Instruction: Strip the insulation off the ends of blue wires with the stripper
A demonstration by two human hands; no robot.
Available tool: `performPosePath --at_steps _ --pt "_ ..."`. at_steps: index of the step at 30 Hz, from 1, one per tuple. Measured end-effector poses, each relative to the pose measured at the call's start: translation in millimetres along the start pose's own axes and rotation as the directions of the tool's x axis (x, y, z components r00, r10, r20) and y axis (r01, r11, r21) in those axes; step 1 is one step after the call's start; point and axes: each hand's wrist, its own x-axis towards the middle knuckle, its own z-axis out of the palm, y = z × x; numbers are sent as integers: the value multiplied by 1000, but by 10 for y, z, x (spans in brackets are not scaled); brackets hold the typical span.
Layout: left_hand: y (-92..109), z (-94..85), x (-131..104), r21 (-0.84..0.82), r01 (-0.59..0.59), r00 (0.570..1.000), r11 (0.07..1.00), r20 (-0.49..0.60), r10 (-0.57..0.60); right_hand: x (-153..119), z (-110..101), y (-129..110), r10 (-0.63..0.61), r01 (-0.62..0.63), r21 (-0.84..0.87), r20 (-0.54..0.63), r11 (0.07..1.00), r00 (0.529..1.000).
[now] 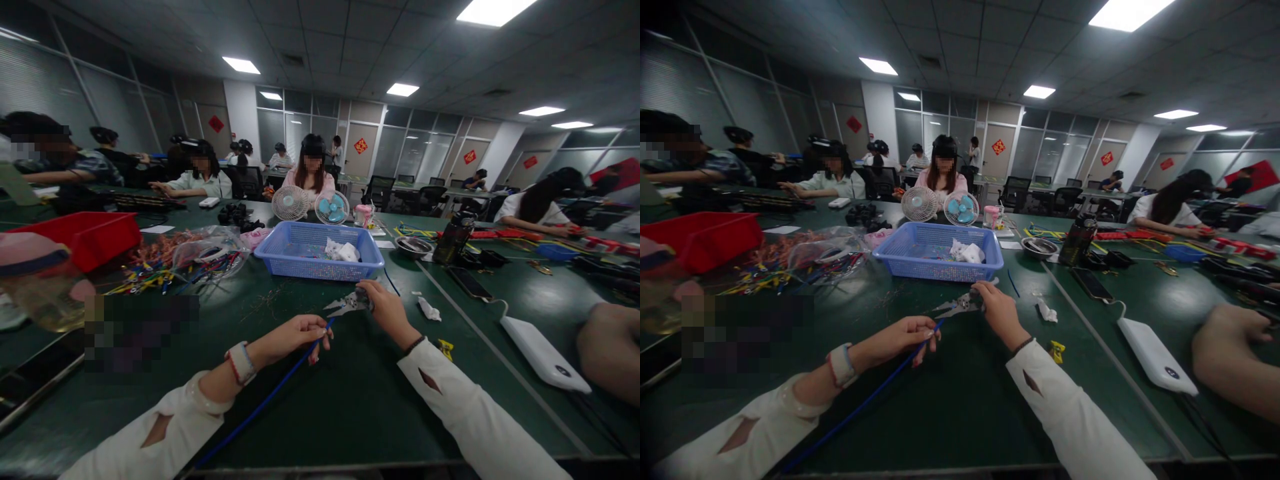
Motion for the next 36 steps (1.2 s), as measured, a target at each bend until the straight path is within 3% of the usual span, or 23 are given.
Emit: performPosePath --at_steps 9,18,25,36 --pt "-9 -6 4 -8 -5 1000 1000 3 5 16 -97 -59 75 -67 -87 84 994 994" --pt "11 -3 3 -4 38 999 999 -31 -38 19 -170 -191 180 -161 -216 72 963 981" --pt "6 -16 -7 30 73 994 997 80 -75 6 -183 -252 267 -250 -207 58 946 962" --pt "6 -6 1 17 55 998 998 -5 -55 14 -193 -148 282 -262 -284 32 922 959"
